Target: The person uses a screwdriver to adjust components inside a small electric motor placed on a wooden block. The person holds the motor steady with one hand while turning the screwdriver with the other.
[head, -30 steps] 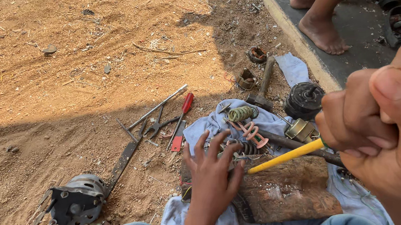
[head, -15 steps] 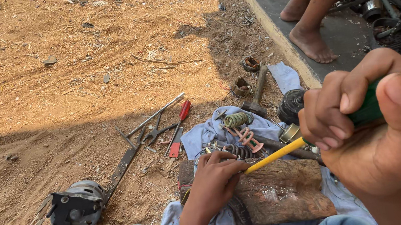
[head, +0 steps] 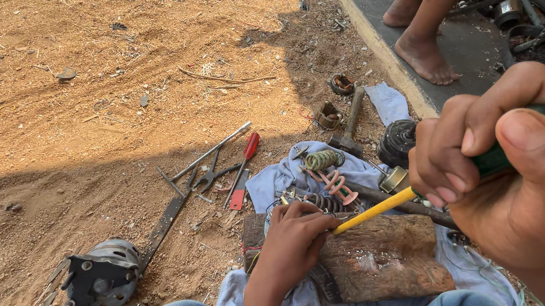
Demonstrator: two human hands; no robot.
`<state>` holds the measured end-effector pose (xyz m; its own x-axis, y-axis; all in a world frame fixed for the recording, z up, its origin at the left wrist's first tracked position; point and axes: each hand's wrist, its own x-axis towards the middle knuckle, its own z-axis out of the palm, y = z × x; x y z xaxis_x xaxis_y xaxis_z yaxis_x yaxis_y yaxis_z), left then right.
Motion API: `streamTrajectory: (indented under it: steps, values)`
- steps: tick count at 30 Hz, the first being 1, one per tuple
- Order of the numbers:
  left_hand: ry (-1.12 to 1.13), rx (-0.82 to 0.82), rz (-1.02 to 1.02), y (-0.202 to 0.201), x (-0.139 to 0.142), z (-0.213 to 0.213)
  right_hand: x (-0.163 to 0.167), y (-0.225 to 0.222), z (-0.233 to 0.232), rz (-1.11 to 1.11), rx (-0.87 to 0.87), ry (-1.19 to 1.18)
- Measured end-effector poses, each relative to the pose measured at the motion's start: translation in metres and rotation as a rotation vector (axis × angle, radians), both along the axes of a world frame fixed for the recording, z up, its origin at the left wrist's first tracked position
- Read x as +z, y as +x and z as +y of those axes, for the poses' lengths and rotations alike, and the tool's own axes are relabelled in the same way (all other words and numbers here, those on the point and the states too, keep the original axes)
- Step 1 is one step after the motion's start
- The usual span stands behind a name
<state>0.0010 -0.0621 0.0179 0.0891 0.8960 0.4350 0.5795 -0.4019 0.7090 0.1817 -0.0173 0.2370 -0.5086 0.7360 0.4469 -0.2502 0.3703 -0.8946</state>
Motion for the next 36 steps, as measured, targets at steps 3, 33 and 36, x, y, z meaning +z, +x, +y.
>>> streamTrajectory:
  steps: [3,33,36]
  values:
    - [-0.020,0.004,0.002,0.000,0.001,-0.001,0.002,0.002,0.001,-0.049,0.002,0.037]
    - [-0.040,0.649,-0.359,0.019,-0.021,0.025,-0.006,-0.001,0.009,0.008,0.210,-0.218]
    - [-0.012,0.661,-0.350,0.020,-0.018,0.027,-0.004,-0.025,-0.020,0.033,-0.094,-0.068]
